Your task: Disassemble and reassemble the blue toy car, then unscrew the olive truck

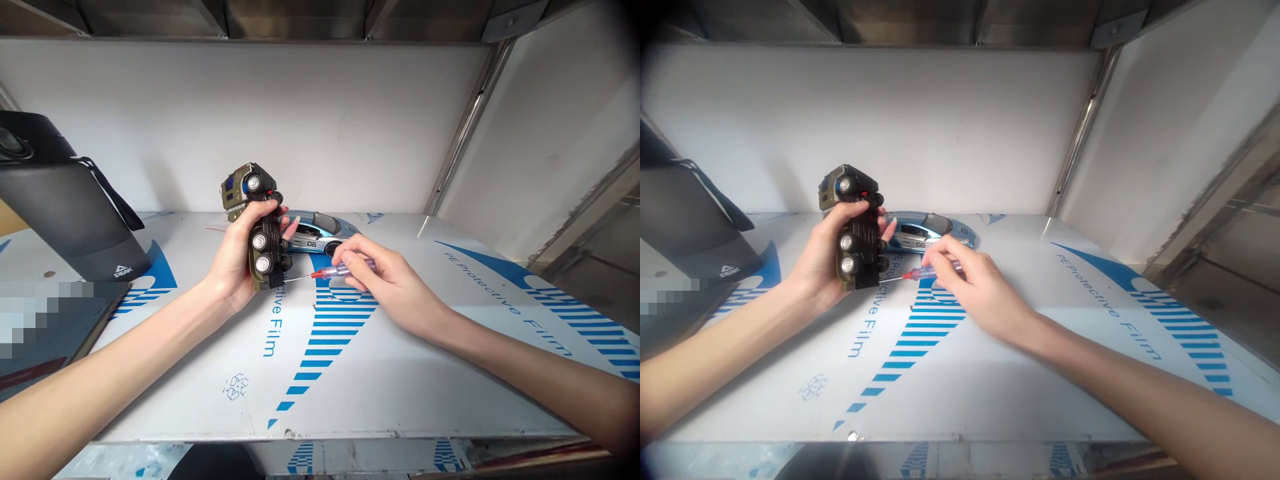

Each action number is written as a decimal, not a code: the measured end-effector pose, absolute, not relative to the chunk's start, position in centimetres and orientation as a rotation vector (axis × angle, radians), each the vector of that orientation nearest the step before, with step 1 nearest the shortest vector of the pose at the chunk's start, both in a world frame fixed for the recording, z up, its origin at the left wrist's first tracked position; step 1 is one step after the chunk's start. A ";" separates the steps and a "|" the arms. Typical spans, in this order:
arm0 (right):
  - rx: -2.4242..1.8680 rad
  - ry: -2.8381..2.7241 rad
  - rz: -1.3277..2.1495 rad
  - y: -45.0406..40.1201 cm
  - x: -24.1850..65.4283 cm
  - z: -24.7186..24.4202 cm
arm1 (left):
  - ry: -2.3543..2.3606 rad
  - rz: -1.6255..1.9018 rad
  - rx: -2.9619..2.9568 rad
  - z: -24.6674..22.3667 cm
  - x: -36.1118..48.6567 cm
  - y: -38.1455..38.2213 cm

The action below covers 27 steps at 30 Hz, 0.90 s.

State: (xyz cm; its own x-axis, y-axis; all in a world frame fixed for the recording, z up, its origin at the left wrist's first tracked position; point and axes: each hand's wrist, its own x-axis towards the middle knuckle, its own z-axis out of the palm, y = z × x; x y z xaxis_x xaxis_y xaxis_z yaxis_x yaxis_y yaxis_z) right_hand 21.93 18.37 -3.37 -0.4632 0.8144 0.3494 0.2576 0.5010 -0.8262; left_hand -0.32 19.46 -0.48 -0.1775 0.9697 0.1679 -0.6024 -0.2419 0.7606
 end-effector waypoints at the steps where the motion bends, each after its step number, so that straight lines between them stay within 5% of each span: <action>1: -0.869 -1.982 0.921 18.4 22.0 -3.3 | 0.673 1.682 0.783 -0.5 -0.3 19.5; 27: -0.833 -2.108 0.832 18.1 22.5 -1.9 | 0.737 1.613 0.787 0.0 -0.2 19.1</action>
State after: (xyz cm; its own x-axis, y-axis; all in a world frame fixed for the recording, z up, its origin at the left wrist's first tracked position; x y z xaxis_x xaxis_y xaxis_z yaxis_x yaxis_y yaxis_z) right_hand 22.50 18.10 -1.90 -0.5393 0.7552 0.3726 0.2973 0.5847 -0.7548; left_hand -0.22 19.09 0.01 -0.1372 0.9849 0.1051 -0.5652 -0.1650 0.8082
